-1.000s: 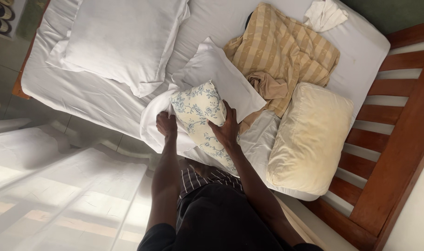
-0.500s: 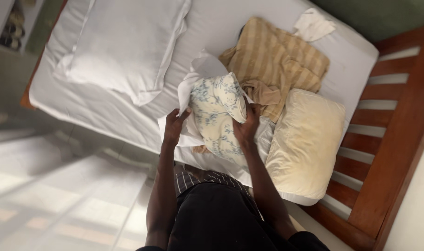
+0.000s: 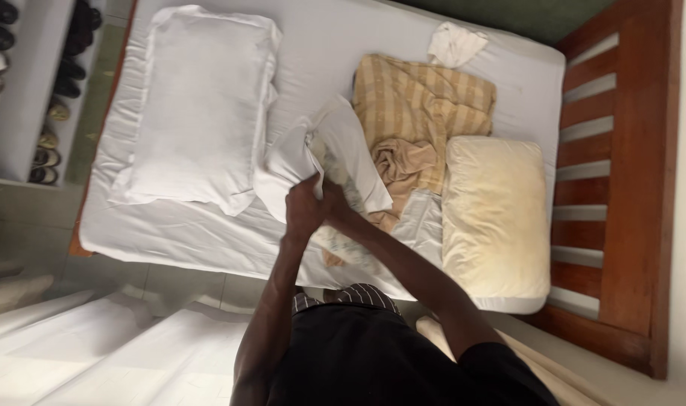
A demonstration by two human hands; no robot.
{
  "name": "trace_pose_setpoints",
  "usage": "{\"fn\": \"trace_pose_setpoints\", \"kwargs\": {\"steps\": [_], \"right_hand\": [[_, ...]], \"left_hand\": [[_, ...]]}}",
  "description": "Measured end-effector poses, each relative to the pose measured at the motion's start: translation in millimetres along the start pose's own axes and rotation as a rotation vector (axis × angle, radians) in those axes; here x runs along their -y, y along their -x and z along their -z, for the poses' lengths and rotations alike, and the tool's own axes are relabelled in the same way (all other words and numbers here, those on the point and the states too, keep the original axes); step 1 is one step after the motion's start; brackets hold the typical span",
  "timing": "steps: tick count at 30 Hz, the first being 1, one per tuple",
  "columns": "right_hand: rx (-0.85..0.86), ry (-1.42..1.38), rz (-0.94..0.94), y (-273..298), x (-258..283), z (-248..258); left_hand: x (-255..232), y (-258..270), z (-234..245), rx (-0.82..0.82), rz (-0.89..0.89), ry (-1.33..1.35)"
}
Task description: The person puts pillowcases onto two pillows by hand while working on a bed. They slide a patterned pillow into a white pillowcase, smooth it out, and then repeat the action with another pillow and pillowcase.
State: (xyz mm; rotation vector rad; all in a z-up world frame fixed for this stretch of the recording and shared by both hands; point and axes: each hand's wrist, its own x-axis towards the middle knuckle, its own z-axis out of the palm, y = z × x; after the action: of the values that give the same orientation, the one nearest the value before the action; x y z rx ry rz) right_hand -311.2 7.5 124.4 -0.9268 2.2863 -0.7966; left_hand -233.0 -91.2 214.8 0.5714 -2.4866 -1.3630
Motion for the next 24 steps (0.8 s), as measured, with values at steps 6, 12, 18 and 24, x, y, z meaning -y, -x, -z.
{"fn": "trace_pose_setpoints", "kwargs": {"steps": [6,12,18,24], "right_hand": [[-0.064,-0.517,-0.011,-62.2,-38.7,-93.8],[-0.312,-0.687,-0.120,-94.3,-47.8,-99.1],[-0.634,-0.812,-0.274,-57.4,-74.6,-38.9],[-1.134,-0.759,-0.160,46.4,-66.7,64.6]], "left_hand": [[24.5,22.8,17.0,-0.010,0.060,-0.054],[14.4,44.1,34.6,-0.113,-0.006,0.059],[-38.0,35.9,49.5,-0.183,-0.320,-0.013],[-97.9,19.5,67.4,0.280,-0.194,0.331]]}}
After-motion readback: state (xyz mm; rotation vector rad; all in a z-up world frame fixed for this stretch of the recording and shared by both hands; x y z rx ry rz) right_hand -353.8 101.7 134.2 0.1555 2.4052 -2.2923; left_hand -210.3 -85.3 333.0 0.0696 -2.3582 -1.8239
